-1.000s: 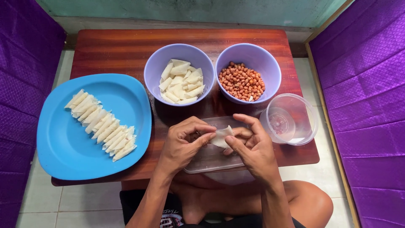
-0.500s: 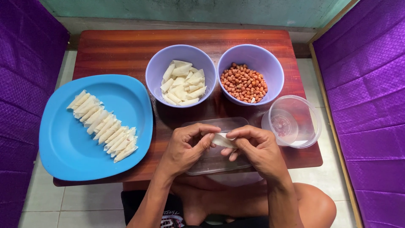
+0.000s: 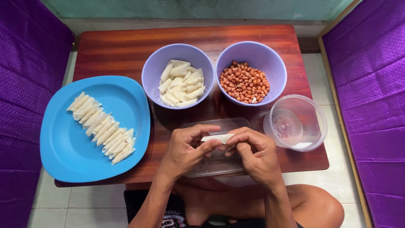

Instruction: Assembling and wrapping small food items using peanuts, white strips, and dough wrappers.

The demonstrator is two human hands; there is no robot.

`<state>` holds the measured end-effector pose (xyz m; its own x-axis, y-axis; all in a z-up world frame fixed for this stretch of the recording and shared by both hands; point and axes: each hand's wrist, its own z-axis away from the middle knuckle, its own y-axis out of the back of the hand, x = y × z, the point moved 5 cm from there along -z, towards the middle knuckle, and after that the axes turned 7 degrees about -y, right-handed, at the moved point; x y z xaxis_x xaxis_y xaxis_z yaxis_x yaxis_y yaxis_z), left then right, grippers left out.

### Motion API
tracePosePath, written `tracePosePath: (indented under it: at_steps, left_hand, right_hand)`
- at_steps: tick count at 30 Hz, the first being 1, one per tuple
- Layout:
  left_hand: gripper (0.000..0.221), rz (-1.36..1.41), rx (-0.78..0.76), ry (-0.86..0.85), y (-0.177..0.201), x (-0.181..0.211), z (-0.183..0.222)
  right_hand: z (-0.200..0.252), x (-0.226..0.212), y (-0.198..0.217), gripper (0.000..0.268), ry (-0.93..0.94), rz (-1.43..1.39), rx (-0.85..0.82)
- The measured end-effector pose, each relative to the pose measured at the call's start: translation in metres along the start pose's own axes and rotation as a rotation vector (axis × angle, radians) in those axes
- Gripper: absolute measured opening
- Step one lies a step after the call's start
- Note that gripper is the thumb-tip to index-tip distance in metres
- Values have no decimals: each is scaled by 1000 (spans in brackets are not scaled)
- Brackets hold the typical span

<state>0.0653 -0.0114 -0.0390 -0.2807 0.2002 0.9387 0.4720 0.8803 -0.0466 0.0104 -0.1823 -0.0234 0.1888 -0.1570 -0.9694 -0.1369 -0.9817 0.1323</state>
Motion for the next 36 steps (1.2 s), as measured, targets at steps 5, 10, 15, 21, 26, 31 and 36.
tracePosePath:
  at_steps: [5, 10, 15, 21, 26, 31, 36]
  left_hand:
    - [13, -30, 21, 17, -2, 0, -2]
    - [13, -63, -19, 131, -2, 10, -3]
    - [13, -34, -25, 113, -1, 11, -2]
    - [16, -8, -7, 141, 2, 8, -2]
    - [21, 44, 14, 146, 6, 6, 1]
    - [44, 77, -17, 135, 8, 8, 1]
    - [25, 41, -35, 71, 7, 18, -2]
  right_hand:
    - [1, -9, -1, 25, 16, 64, -8]
    - [12, 7, -1, 24, -209, -179, -32]
    - [10, 4, -3, 21, -242, -142, 8]
    - [8, 5, -3, 15, -223, -155, 24]
    - [10, 10, -2, 17, -289, -197, 47]
    - [13, 19, 4, 18, -323, -273, 88]
    - [13, 24, 7, 22, -364, -279, 96]
